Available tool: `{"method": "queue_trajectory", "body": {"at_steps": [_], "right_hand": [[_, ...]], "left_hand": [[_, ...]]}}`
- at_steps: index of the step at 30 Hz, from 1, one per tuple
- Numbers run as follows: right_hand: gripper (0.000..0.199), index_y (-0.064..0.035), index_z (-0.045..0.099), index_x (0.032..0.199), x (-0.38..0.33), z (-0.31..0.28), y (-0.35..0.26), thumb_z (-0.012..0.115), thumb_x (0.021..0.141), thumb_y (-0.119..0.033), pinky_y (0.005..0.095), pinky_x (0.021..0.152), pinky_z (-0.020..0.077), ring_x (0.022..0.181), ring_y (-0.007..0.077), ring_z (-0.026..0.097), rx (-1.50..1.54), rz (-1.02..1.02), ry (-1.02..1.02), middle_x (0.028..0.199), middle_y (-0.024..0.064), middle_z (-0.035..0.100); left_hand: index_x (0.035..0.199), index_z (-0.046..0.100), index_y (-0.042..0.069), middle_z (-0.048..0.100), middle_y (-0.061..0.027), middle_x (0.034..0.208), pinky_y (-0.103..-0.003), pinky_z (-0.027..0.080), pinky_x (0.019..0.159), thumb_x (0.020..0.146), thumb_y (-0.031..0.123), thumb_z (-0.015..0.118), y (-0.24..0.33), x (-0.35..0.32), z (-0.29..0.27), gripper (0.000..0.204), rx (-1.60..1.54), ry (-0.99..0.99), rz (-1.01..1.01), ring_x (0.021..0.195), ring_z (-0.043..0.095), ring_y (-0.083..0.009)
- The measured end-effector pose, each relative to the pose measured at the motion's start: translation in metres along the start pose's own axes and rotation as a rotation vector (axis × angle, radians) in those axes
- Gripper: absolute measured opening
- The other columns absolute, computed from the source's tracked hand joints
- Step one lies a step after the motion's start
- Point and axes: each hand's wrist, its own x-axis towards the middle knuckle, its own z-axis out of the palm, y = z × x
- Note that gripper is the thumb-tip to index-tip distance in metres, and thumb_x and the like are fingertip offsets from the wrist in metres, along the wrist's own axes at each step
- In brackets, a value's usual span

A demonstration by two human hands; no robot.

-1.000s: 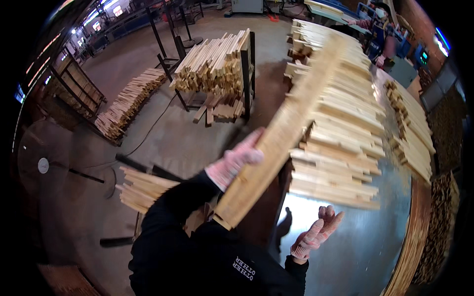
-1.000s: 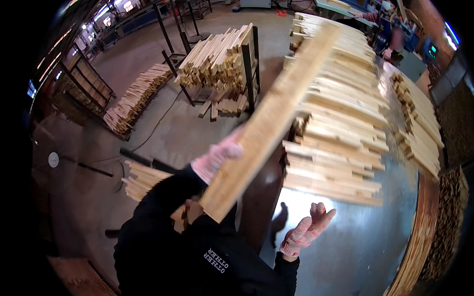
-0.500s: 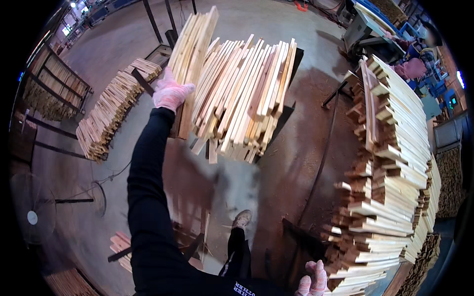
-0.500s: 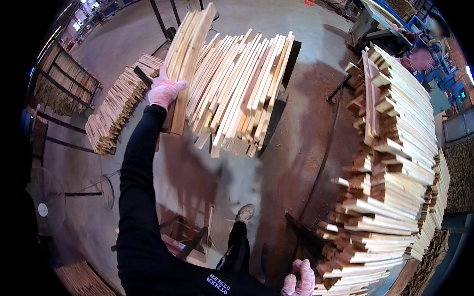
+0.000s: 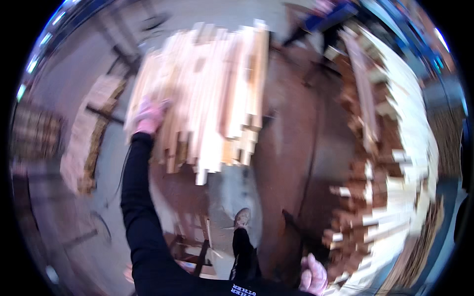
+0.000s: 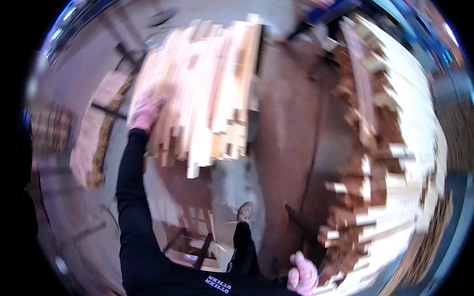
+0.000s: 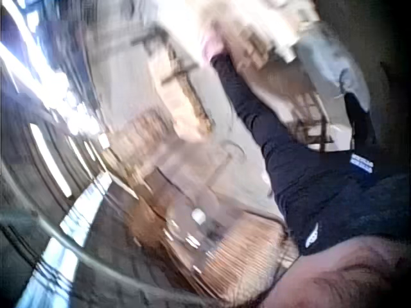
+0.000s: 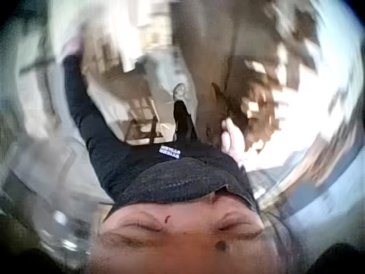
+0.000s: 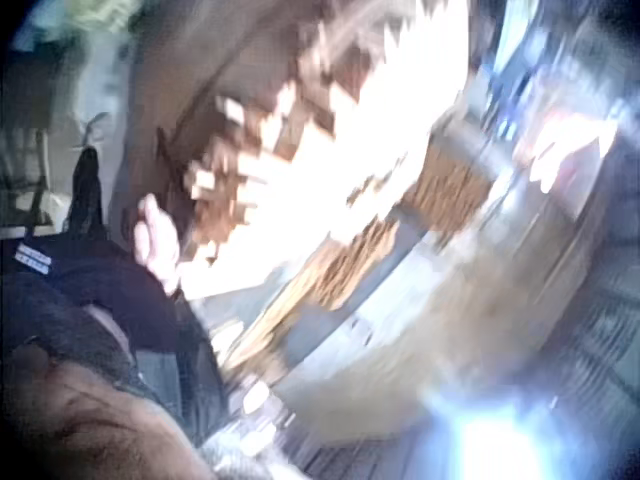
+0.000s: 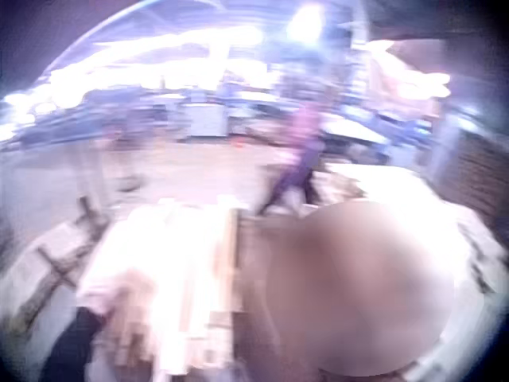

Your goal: The person repeatedly picks up small wooden planks from a metal table and stacks them into a neat pile. They handle the planks one by one or in small groups, aligning them carefully before placing them onto the growing stack.

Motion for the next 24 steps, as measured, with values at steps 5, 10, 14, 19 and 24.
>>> {"method": "queue_trajectory", "body": {"at_steps": [5, 10, 14, 19, 24], "right_hand": [[0.039, 0.0042, 0.061, 0.126, -0.015, -0.066, -0.003, 0.066, 0.093, -0.016, 0.0425, 0.078, 0.0565, 0.088, 0.0337, 0.069, -0.003, 0.020, -0.057, 0.107, 0.0170, 0.070], [0.038, -0.0029, 0.062, 0.129, -0.178, -0.130, 0.013, 0.064, 0.095, -0.019, 0.0428, 0.086, 0.0569, 0.100, 0.0365, 0.069, -0.058, 0.545, 0.230, 0.113, 0.0187, 0.070], [0.037, -0.0075, 0.065, 0.131, -0.430, -0.174, 0.040, 0.065, 0.097, -0.022, 0.0418, 0.093, 0.0543, 0.108, 0.0351, 0.067, -0.424, 0.952, 0.701, 0.120, 0.0174, 0.070], [0.044, -0.0069, 0.063, 0.131, -0.736, -0.200, -0.005, 0.058, 0.098, -0.035, 0.0441, 0.102, 0.0493, 0.115, 0.0398, 0.063, -0.662, 1.750, 0.965, 0.121, 0.0211, 0.068], [0.069, -0.0051, 0.050, 0.146, -0.983, -0.222, 0.009, 0.046, 0.100, -0.056, 0.0415, 0.115, 0.0376, 0.135, 0.0377, 0.050, -0.312, 2.313, 0.866, 0.145, 0.0228, 0.054]], "left_hand": [[0.140, 0.050, 0.003, 0.064, -0.0186, 0.128, -0.043, 0.045, 0.106, 0.101, 0.025, 0.050, 0.089, -0.068, -0.039, 0.045, -0.414, 0.231, 0.255, 0.124, 0.057, -0.0325], [0.144, 0.044, -0.003, 0.064, -0.0212, 0.126, -0.042, 0.046, 0.104, 0.100, 0.025, 0.051, 0.275, -0.295, -0.091, 0.052, -1.227, -0.352, 0.366, 0.118, 0.059, -0.0306], [0.147, 0.039, -0.007, 0.063, -0.0233, 0.124, -0.042, 0.046, 0.103, 0.099, 0.025, 0.052, 0.394, -0.504, -0.150, 0.059, -1.369, -1.278, 0.626, 0.113, 0.060, -0.0290], [0.151, 0.033, -0.009, 0.061, -0.0235, 0.126, -0.040, 0.049, 0.099, 0.101, 0.024, 0.055, 0.537, -0.781, -0.205, 0.065, -1.226, -2.164, 1.196, 0.109, 0.061, -0.0251], [0.154, 0.034, -0.003, 0.062, -0.0153, 0.130, -0.037, 0.049, 0.100, 0.098, 0.035, 0.066, 0.630, -1.037, -0.131, 0.075, -0.733, -1.965, 1.239, 0.114, 0.060, -0.0233]]}}
